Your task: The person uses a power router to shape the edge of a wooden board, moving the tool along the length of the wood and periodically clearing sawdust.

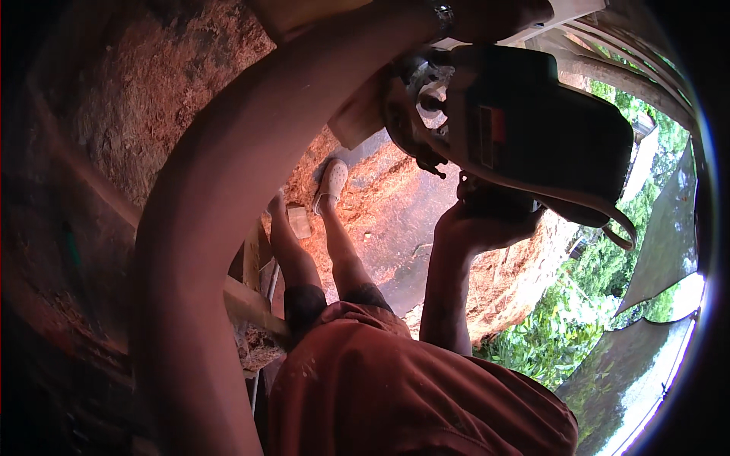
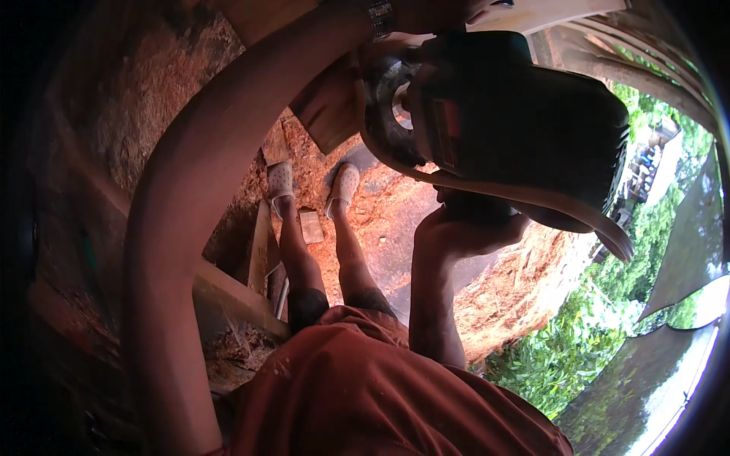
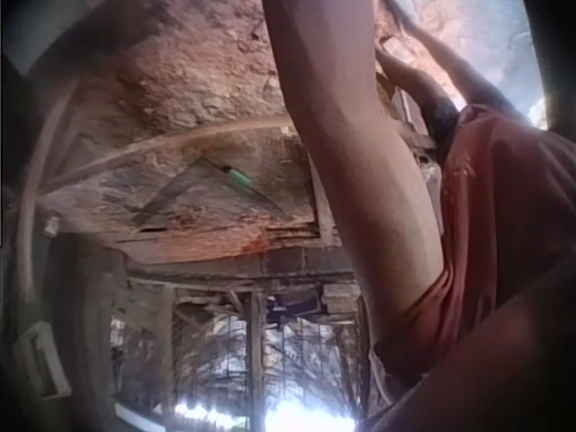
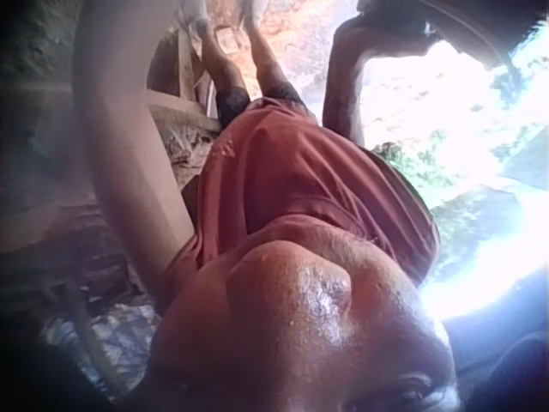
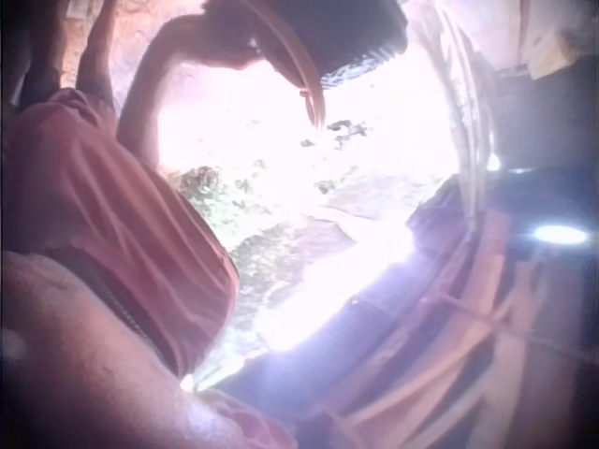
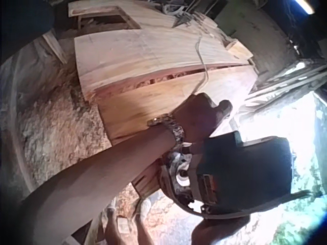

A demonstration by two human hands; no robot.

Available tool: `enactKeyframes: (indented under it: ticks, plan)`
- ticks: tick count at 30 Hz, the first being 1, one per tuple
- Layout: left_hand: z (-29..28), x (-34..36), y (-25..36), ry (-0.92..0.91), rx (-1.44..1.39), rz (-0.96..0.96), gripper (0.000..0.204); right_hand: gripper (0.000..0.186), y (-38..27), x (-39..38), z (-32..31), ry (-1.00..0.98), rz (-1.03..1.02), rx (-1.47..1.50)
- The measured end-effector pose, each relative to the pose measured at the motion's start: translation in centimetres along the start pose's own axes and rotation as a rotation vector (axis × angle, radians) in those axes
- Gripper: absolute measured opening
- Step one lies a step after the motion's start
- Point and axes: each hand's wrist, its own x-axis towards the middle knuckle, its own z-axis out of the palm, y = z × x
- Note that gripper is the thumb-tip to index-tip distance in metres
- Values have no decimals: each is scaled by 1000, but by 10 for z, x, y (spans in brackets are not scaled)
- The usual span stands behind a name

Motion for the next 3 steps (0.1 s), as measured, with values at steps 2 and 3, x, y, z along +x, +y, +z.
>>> enactKeyframes:
  ticks: [2,3]
  plan:
    - [0,2,-5,-10,158,82,39,58,-3,-9,0,-12,12,-6]
    - [0,3,-6,-24,319,172,39,59,-5,-14,0,-23,14,-27]
